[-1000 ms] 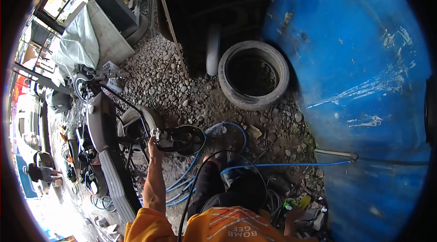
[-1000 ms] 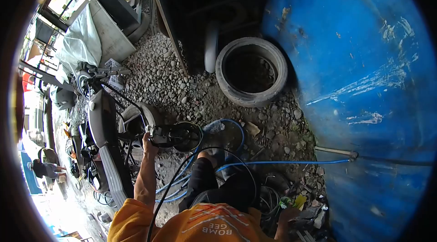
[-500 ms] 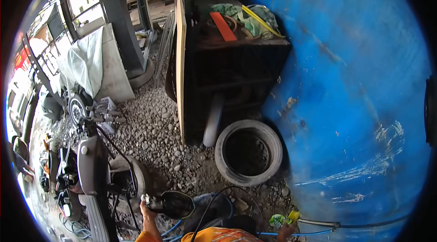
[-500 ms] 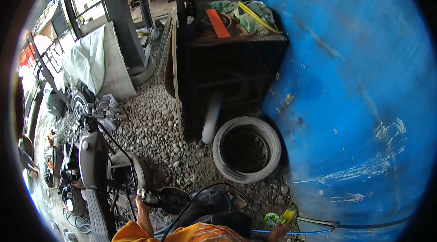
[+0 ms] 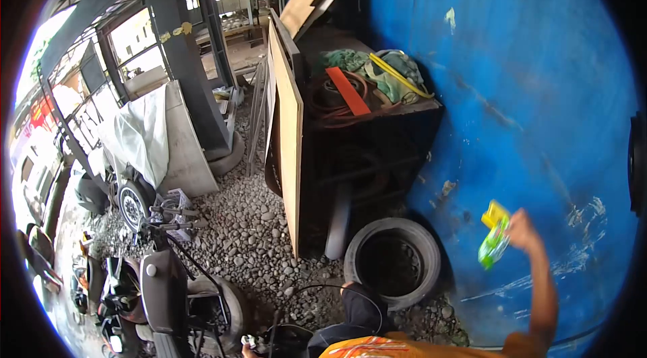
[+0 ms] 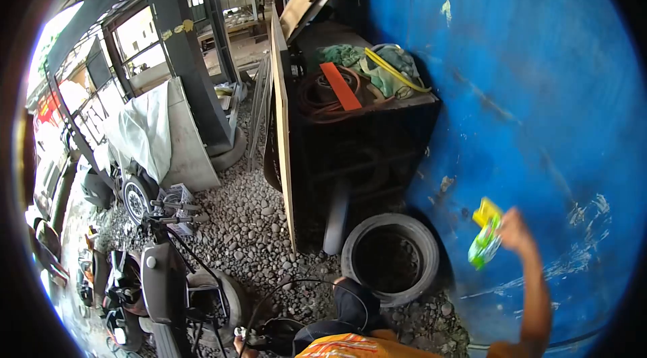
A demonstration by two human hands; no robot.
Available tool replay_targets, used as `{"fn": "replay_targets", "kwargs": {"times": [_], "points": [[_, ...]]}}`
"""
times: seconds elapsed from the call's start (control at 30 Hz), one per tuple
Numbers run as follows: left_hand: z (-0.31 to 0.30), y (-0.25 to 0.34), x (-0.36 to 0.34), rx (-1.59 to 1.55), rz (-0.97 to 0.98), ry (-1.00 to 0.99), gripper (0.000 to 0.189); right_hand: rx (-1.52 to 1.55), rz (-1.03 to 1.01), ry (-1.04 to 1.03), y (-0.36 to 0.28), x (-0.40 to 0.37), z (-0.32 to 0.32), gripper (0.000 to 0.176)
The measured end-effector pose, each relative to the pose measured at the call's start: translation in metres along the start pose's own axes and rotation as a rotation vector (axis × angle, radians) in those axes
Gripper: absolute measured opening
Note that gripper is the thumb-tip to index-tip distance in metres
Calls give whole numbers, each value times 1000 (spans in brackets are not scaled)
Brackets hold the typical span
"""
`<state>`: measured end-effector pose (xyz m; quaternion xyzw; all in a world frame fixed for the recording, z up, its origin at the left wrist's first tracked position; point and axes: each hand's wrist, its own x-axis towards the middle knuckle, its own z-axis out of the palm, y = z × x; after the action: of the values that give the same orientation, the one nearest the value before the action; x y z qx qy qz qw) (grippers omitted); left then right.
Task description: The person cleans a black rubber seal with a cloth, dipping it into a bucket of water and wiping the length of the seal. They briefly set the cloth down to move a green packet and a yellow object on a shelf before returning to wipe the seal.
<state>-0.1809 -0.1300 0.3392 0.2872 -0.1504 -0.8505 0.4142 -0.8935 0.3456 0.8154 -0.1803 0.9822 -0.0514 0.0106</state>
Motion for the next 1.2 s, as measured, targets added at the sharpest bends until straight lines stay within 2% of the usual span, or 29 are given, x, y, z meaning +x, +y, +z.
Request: {"fn": "replay_targets", "kwargs": {"times": [0.03,0.07,0.1,0.13,0.17,0.2,0.23,0.27,0.3,0.33,0.4,0.43,0.47,0.5,0.53,0.6,0.67,0.73,0.77,0.8,0.93,0.97,1.0,1.07,1.1,1.13,1.2], "points": [[3,4,10,15,-11,219,39,165,36,47,-37,9,-54,41],[4,-1,17,20,-28,450,36,228,12,116,-37,32,-76,38],[21,-4,22,37,72,422,38,287,-142,248,-33,48,-90,32],[35,-13,23,94,104,535,36,345,-311,356,-33,67,-102,26],[6,-12,25,21,15,319,36,424,-299,236,-54,76,-124,19],[-18,-19,34,119,-12,406,37,505,-272,119,-76,85,-136,13],[-22,-29,30,58,-15,434,39,432,-226,167,-93,90,-129,12],[5,-31,39,-2,-6,454,41,363,-188,224,-108,87,-116,13],[40,-34,47,-6,-5,497,40,310,-169,302,-129,99,-99,14],[64,-35,58,-7,-1,544,39,442,-123,212,-153,115,-72,16],[32,-37,74,-89,-94,568,39,657,24,-52,-196,134,-11,20],[30,-35,92,-95,-51,595,40,842,-14,-181,-215,160,36,20],[29,-32,79,-87,-50,650,41,996,1,-328,-221,167,80,20],[32,-30,78,-89,-37,687,42,1039,220,-428,-231,178,121,18],[39,-30,101,-106,2,695,43,1014,335,-620,-229,194,158,17],[58,-18,106,-63,-28,733,43,760,519,-582,-242,206,236,18],[52,-19,106,-40,-23,783,43,528,564,-334,-220,215,325,19],[68,-17,103,-121,9,843,36,229,270,-74,-200,214,396,29],[87,-16,103,-131,33,841,36,-123,144,-123,-224,211,388,39],[103,-18,101,-146,67,844,36,-194,102,-162,-230,210,392,50],[84,-38,78,-160,120,987,36,-204,-53,-350,-248,219,411,51],[95,-37,77,-200,139,980,33,-224,-103,-379,-259,223,418,51],[107,-36,79,-238,157,968,31,-238,-200,-420,-272,227,424,48],[94,-46,72,-247,228,979,25,-266,-397,-493,-301,231,431,44],[88,-48,70,-222,261,995,22,-192,-432,-488,-317,228,433,35],[85,-53,69,-200,293,1010,20,-81,-438,-596,-321,238,441,28],[109,-48,64,-98,343,1095,20,346,-296,-606,-338,217,424,23]]}}
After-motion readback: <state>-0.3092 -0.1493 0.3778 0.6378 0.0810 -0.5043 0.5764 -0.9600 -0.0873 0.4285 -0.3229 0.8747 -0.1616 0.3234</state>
